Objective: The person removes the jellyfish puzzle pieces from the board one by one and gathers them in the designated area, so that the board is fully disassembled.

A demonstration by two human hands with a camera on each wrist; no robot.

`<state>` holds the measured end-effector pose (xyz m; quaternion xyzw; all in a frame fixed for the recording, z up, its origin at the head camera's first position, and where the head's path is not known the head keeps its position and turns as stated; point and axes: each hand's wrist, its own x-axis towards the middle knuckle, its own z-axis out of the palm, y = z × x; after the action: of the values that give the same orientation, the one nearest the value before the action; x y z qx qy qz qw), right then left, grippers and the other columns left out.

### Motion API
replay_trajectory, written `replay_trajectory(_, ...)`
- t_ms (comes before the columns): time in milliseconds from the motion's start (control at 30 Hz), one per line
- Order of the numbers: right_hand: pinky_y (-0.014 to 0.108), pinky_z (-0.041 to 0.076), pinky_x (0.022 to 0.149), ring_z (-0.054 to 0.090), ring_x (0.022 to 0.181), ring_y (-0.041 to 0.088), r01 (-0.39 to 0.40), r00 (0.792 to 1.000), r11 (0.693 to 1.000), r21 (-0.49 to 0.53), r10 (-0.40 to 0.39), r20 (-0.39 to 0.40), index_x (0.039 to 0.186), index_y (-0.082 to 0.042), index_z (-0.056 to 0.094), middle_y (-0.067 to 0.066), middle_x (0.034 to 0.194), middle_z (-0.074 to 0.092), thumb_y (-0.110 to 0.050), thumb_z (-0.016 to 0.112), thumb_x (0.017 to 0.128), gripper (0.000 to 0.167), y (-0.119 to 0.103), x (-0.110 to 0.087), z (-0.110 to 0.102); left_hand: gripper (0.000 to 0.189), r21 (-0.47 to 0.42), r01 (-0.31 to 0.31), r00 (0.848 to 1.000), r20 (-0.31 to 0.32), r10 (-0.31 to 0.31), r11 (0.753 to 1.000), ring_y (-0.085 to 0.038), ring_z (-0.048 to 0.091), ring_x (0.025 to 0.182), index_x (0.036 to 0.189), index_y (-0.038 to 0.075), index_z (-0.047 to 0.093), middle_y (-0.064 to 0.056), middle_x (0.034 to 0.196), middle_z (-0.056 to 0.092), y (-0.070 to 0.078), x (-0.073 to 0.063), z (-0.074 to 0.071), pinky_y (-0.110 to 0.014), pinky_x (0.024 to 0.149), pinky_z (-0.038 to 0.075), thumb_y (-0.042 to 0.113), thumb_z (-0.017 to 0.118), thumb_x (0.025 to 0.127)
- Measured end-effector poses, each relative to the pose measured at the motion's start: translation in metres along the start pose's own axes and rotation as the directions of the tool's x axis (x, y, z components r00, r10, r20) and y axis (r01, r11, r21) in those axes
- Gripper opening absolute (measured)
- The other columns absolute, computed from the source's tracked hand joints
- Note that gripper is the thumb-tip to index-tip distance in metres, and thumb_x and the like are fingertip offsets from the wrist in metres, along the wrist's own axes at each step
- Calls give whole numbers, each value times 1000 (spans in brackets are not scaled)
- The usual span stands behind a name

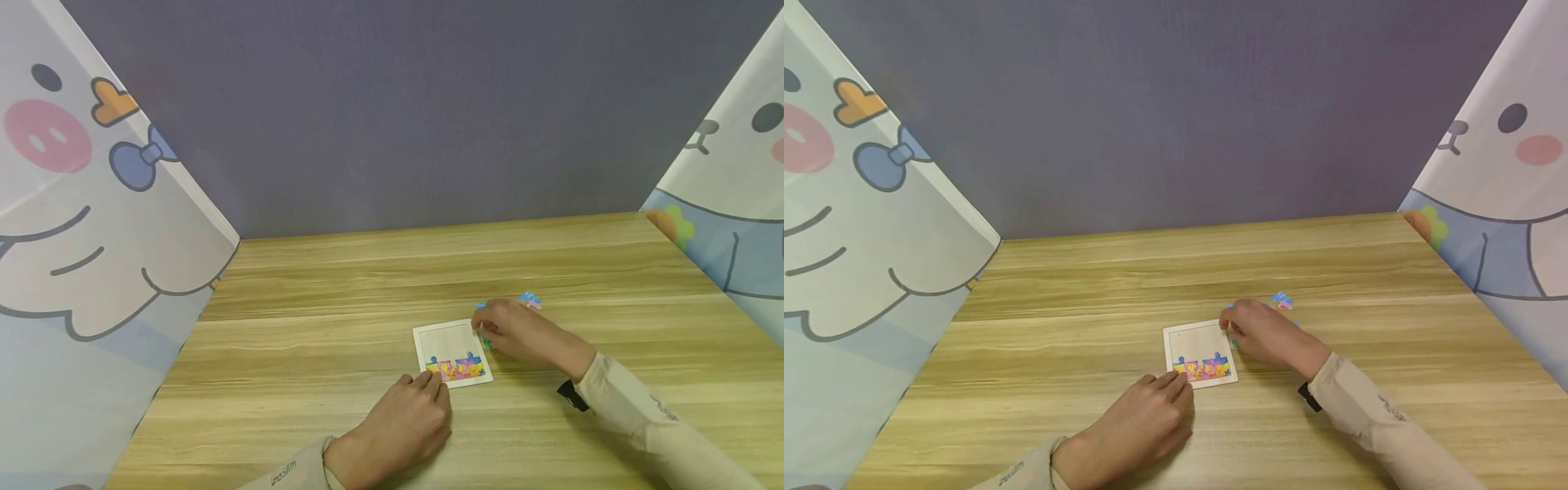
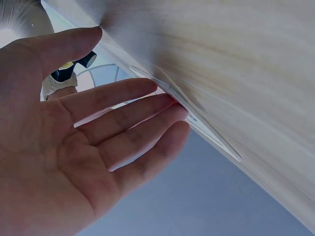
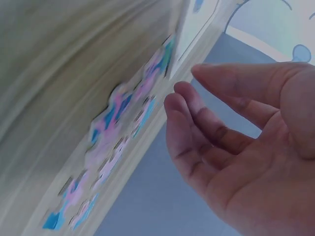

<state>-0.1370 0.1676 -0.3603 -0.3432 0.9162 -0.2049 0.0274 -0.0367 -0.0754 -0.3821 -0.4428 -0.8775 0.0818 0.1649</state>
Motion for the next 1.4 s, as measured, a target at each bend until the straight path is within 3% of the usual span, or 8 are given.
replay_trajectory(200, 27, 50, 68, 59, 78, 13, 48, 999, 999, 14, -48, 9, 98, -8, 70, -4, 85, 63, 3, 65, 85, 18, -9, -2, 4, 33, 0, -1, 1000, 3, 1, 1000, -11, 56, 77, 90, 10, 67, 3, 81, 59, 0, -1, -2, -25, 57, 40, 42, 71, 82)
replay_trajectory(533, 30, 52, 72, 60, 84, 15, 39, 997, 999, 33, -41, 65, 101, -7, 70, -1, 93, 66, 0, 72, 86, 17, -16, 0, 6, 36, 3, -5, 1000, 20, 5, 1000, -12, 59, 81, 95, 9, 68, 1, 87, 64, 0, 0, -3, -26, 60, 44, 43, 70, 84)
replay_trajectory(667, 28, 51, 70, 59, 81, 12, 75, 994, 996, 49, -78, 73, 98, -8, 70, -1, 92, 67, -1, 73, 84, 17, -20, 1, 10, 36, 7, -5, 1000, 17, 5, 1000, -12, 58, 80, 94, 8, 68, 1, 87, 63, 0, 0, -3, -26, 59, 43, 43, 69, 85)
replay_trajectory(833, 27, 50, 70, 56, 81, 11, 62, 993, 997, 46, -66, 99, 94, -10, 70, -3, 91, 64, -4, 76, 81, 16, -25, -1, 14, 34, 0, -6, 1000, 25, 6, 1000, -12, 58, 79, 95, 8, 69, 1, 87, 64, 0, 0, -3, -25, 59, 43, 41, 68, 87)
replay_trajectory(1100, 33, 53, 80, 57, 97, 16, 17, 984, 1000, 15, -19, 176, 103, -12, 69, -2, 104, 59, -12, 82, 76, 30, -32, -6, 14, 48, 20, 2, 996, 92, -3, 1000, -17, 62, 107, 114, 4, 69, -5, 116, 68, 0, -5, -6, -29, 78, 51, 45, 65, 89)
replay_trajectory(1400, 31, 52, 80, 56, 97, 15, 49, 987, 999, 17, -51, 153, 103, -13, 67, -2, 105, 59, -7, 80, 80, 27, -32, -9, 14, 45, 22, -12, 996, 94, 10, 1000, -15, 58, 103, 113, 7, 68, -1, 109, 64, -1, -6, -11, -28, 79, 49, 46, 65, 89)
